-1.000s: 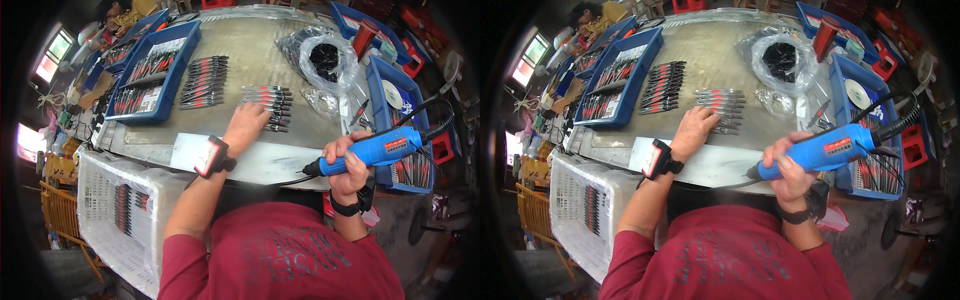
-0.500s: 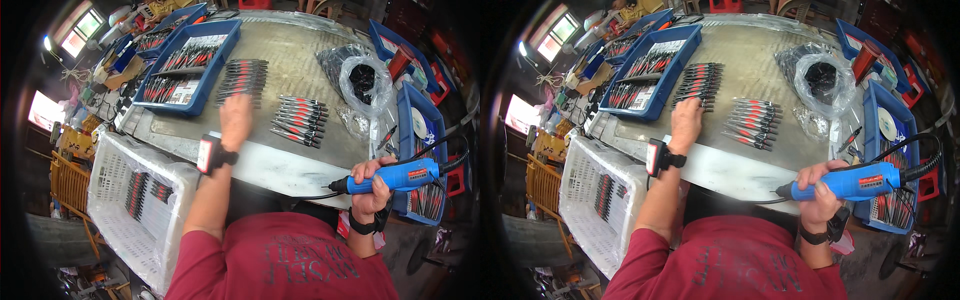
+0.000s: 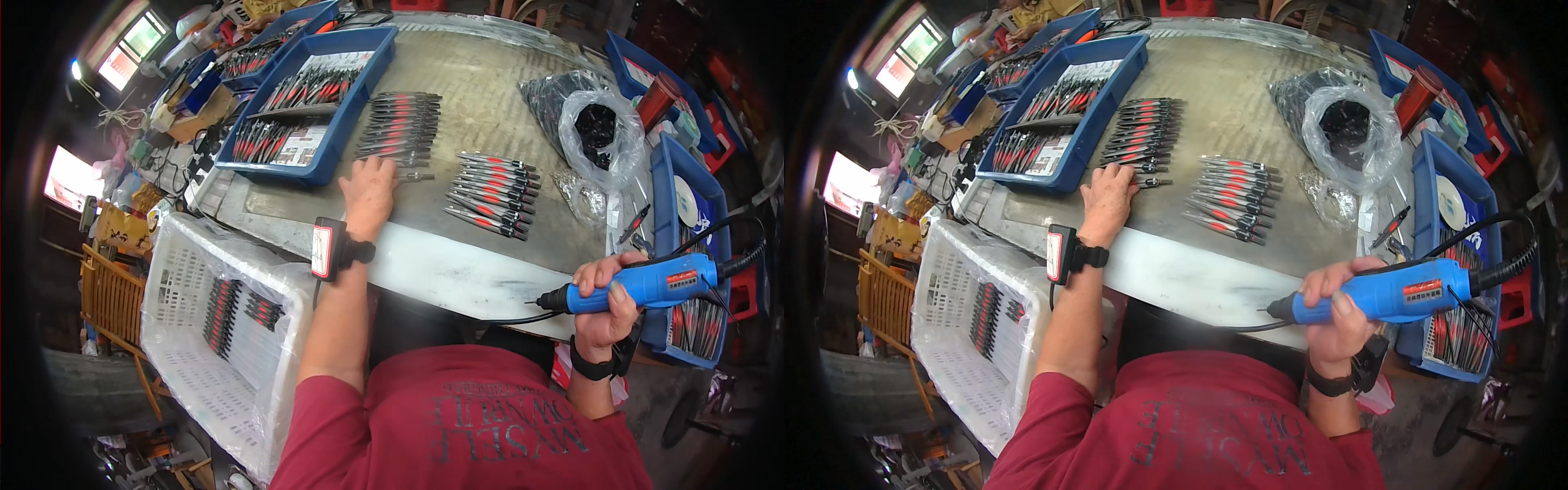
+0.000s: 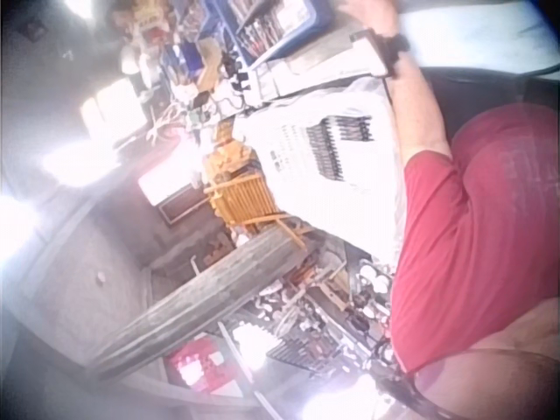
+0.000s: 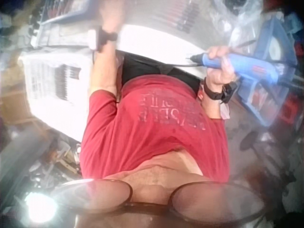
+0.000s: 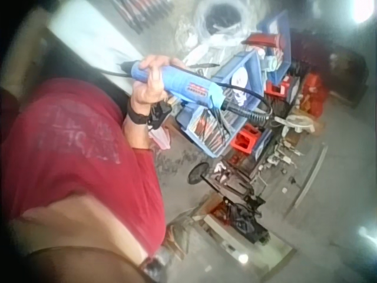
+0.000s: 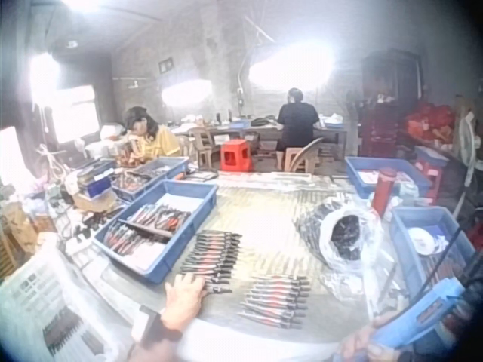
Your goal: The person repeatedly picks up a pen barrel from the table, uses a blue heat gun to apply heat to the tip, and places the barrel back on the table. This cycle is repeated for multiple pen barrels throughout the clip.
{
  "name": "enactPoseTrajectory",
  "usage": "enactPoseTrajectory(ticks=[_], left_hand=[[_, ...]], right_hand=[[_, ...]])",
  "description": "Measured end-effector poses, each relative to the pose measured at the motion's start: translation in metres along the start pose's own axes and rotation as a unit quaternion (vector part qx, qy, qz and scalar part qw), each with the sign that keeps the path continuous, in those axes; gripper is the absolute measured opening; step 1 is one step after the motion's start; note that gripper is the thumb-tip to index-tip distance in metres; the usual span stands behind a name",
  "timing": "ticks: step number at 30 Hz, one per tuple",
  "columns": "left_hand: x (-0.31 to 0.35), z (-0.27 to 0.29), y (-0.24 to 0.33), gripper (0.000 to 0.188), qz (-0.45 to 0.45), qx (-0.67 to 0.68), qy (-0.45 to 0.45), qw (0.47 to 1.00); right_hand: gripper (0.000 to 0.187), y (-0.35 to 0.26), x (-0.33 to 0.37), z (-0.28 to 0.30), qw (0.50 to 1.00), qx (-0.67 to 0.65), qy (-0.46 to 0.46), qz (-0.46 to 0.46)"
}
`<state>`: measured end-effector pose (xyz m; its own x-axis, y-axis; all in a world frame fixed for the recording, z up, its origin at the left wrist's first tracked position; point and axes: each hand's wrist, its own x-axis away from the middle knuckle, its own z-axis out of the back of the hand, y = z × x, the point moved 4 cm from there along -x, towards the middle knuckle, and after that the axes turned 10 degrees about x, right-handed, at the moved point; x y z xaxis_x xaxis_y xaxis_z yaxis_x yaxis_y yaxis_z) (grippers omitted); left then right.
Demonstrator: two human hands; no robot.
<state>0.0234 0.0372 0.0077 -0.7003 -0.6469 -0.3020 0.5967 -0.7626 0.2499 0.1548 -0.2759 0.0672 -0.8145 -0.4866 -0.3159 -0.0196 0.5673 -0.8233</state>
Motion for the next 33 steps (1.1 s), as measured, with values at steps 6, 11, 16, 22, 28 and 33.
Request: enactPoseTrajectory(ticks=[6,11,16,22,28,33], left_hand=[[0.005,0.002,0.006,0.017,-0.053,-0.001,0.016,0.998],[0.013,0.018,0.023,0.011,-0.038,0.042,0.042,0.997],[0.062,0.042,0.064,0.022,-0.03,0.36,0.038,0.932],[0.139,0.028,0.101,0.023,0.261,0.674,-0.274,0.634],[0.171,0.02,0.107,0.017,0.298,0.621,-0.321,0.65],[0.178,0.007,0.111,0.02,0.34,0.63,-0.335,0.613]], right_hand=[[0.049,0.001,0.001,-0.003,1.0,0.001,-0.017,0.002],[0.049,0.0,0.002,-0.004,1.0,0.005,-0.012,0.005],[0.05,0.001,0.002,-0.003,1.0,0.002,-0.016,0.006],[0.051,0.003,0.001,-0.008,1.0,-0.009,-0.017,0.006],[0.048,0.005,0.003,-0.014,1.0,-0.015,-0.02,0.006],[0.048,0.007,0.006,-0.018,1.0,-0.013,-0.019,0.01]])
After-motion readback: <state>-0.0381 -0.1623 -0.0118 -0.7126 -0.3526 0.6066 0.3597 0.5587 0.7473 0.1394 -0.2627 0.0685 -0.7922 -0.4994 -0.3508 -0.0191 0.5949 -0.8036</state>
